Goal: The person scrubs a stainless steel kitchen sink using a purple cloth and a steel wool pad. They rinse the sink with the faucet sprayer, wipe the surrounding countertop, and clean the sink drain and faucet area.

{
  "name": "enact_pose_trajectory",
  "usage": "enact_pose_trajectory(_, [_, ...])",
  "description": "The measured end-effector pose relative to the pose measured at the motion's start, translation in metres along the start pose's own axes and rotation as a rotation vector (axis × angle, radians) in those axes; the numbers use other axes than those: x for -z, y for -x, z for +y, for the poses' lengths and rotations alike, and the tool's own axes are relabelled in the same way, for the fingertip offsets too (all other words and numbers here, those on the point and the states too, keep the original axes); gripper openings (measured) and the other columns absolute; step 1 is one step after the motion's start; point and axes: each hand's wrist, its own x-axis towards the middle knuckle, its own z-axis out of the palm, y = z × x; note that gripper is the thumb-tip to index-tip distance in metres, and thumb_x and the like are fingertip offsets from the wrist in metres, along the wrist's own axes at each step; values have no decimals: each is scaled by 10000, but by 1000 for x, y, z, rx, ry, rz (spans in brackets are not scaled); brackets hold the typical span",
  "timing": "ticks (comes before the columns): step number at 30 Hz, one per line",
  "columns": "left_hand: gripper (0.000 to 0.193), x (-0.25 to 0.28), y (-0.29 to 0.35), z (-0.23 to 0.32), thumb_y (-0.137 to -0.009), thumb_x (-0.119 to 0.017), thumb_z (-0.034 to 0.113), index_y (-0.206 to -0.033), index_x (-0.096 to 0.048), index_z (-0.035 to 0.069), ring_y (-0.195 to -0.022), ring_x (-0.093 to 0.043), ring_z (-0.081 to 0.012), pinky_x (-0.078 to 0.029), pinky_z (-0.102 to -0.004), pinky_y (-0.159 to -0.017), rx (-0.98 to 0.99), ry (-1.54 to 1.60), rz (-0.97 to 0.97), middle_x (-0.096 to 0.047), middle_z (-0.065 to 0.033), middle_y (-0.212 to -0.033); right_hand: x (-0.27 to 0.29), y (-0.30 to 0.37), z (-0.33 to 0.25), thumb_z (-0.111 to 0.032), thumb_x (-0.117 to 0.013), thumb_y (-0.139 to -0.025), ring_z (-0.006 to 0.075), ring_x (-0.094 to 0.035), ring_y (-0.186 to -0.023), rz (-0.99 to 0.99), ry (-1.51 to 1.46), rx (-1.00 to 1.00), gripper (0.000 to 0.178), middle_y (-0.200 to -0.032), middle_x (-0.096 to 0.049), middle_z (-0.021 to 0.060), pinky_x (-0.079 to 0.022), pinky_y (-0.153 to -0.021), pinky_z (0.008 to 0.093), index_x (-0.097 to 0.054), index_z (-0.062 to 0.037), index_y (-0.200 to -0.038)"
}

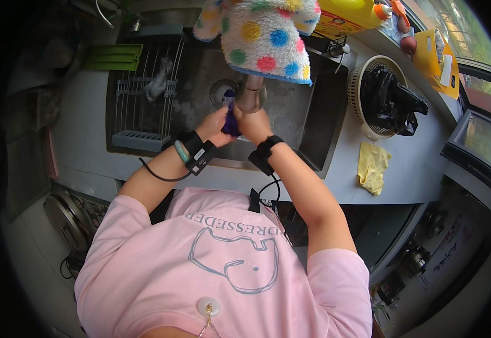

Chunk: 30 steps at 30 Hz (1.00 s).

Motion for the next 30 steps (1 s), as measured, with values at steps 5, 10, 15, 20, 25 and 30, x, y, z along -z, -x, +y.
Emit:
enact_pose_trajectory(5, [341, -33, 21, 2, -1003, -437, 462, -1164, -572, 194, -1076, -576, -249, -450, -498, -868, -63, -161, -23, -637, -35, -1140, -6, -8, 16, -154, -585, -939, 342, -563, -686, 119, -137, 55, 148, -760, -583, 174, -431, -615, 421, -564, -20, -880])
enact_pose_trajectory(10, [335, -37, 39, 1, -994, -477, 453, -1170, -563, 182, -1065, -569, -209, -454, -428, -877, 39, -82, 71, -623, -36, -1148, 1, -7, 25, -148, -569, -932, 335, -591, -775, -53, 133, -151, 123, -844, -616, 179, -470, -683, 404, -603, -29, -931])
enact_pose_trajectory(15, [416, -27, 41, 20, -1019, -417, 449, -1250, -528, 122, -1086, -528, -218, -410, -429, -975, 44, -27, -159, -562, -49, -1222, 3, -6, 46, -362, -632, -905, 313, -666, -941, -91, -977, -263, 459, -945, -696, 168, -496, -845, 398, -579, -38, -1225])
enact_pose_trajectory(20, [409, -23, 33, 22, -1000, -503, 374, -1289, -494, 84, -1121, -496, -240, -384, -447, -1032, -202, -39, 114, -527, -96, -1197, 14, -10, 39, -263, -648, -907, 259, -634, -950, 6, -239, -119, 289, -982, -668, 126, -479, -837, 358, -633, -21, -1063])
enact_pose_trajectory(25, [545, -27, 10, 1, -988, -443, 521, -1342, -479, 108, -1276, -456, -279, -358, -523, -1058, -13, 78, -230, -505, -124, -1358, 7, -7, -5, -221, -574, -974, 149, -565, -897, -32, -1037, -575, 212, -996, -613, 34, -467, -811, 314, -605, -41, -1081])
enact_pose_trajectory(30, [563, -17, 0, 11, -991, -382, 569, -1314, -515, 128, -1227, -525, -288, -422, -548, -990, 92, -78, -172, -547, -85, -1335, 5, 11, -14, -237, -557, -978, 215, -579, -774, -139, -483, -250, 235, -881, -633, 101, -477, -732, 341, -608, -11, -1017])
